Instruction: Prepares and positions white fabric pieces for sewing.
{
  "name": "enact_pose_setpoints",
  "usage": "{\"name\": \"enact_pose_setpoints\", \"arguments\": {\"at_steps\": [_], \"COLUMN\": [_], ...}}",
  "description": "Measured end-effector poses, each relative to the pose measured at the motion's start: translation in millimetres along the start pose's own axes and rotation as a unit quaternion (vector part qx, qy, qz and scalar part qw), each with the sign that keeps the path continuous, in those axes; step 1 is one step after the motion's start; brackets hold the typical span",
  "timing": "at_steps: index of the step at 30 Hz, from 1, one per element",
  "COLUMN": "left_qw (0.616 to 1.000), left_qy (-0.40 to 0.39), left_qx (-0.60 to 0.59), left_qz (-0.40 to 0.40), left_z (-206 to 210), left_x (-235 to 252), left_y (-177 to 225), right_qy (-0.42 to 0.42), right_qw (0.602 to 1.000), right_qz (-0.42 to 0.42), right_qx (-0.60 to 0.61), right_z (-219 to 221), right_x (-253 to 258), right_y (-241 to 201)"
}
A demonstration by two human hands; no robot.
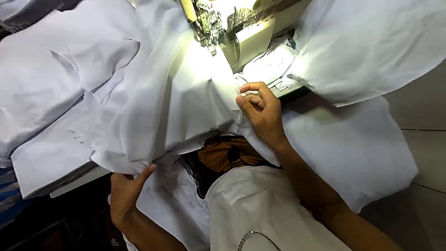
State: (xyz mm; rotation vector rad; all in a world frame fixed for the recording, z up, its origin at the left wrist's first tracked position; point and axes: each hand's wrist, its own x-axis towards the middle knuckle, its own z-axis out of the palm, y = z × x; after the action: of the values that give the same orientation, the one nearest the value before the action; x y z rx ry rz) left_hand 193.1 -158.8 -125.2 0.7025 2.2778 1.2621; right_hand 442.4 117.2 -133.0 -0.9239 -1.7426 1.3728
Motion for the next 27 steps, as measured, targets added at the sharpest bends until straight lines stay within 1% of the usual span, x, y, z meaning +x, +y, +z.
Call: {"name": "enact_pose_setpoints", "arguments": {"at_steps": [3,5,7,11,14,17,19,22,23,25,26,27], "left_qw": [0.997,0.991,0.982,0.968,0.968,0.974,0.978,0.981,0.986,0.996,0.997,0.995], "left_qy": [0.032,0.072,0.110,0.182,0.206,0.185,0.151,0.021,-0.007,-0.030,-0.038,-0.051], "left_qx": [0.000,-0.032,-0.073,-0.097,-0.093,-0.099,-0.124,-0.187,-0.165,-0.089,-0.072,-0.082], "left_qz": [0.067,0.112,0.134,0.142,0.105,0.082,0.079,0.057,0.039,-0.011,-0.018,-0.009], "left_z": [17.8,23.9,25.9,22.0,12.5,0.7,-7.6,-22.4,-25.0,-22.8,-18.8,-16.1], "left_x": [-22.1,-29.6,-30.7,-22.3,-18.2,-14.1,-12.5,-16.3,-17.7,-19.3,-19.6,-20.6], "left_y": [-17.0,-21.6,-19.7,-7.3,13.2,29.7,30.8,18.5,14.9,11.7,10.3,6.7], "right_qy": [-0.024,-0.033,-0.028,-0.011,0.004,-0.015,-0.032,-0.045,-0.047,-0.058,-0.064,-0.071], "right_qw": [0.998,0.993,0.984,0.970,0.970,0.972,0.974,0.976,0.976,0.979,0.982,0.985], "right_qz": [-0.023,-0.042,-0.068,-0.114,-0.111,-0.097,-0.092,-0.075,-0.078,-0.072,-0.067,-0.063], "right_qx": [-0.047,-0.105,-0.165,-0.217,-0.214,-0.215,-0.205,-0.200,-0.198,-0.179,-0.164,-0.142], "right_z": [-9.6,-11.9,-11.7,-10.2,-12.9,-17.5,-19.8,-23.3,-24.0,-26.4,-27.7,-29.2], "right_x": [-20.2,-33.6,-42.9,-45.3,-43.3,-40.6,-39.0,-37.7,-36.8,-35.7,-34.9,-34.4], "right_y": [7.6,16.1,26.7,40.5,40.4,37.7,38.1,36.6,36.9,36.6,37.1,38.6]}}
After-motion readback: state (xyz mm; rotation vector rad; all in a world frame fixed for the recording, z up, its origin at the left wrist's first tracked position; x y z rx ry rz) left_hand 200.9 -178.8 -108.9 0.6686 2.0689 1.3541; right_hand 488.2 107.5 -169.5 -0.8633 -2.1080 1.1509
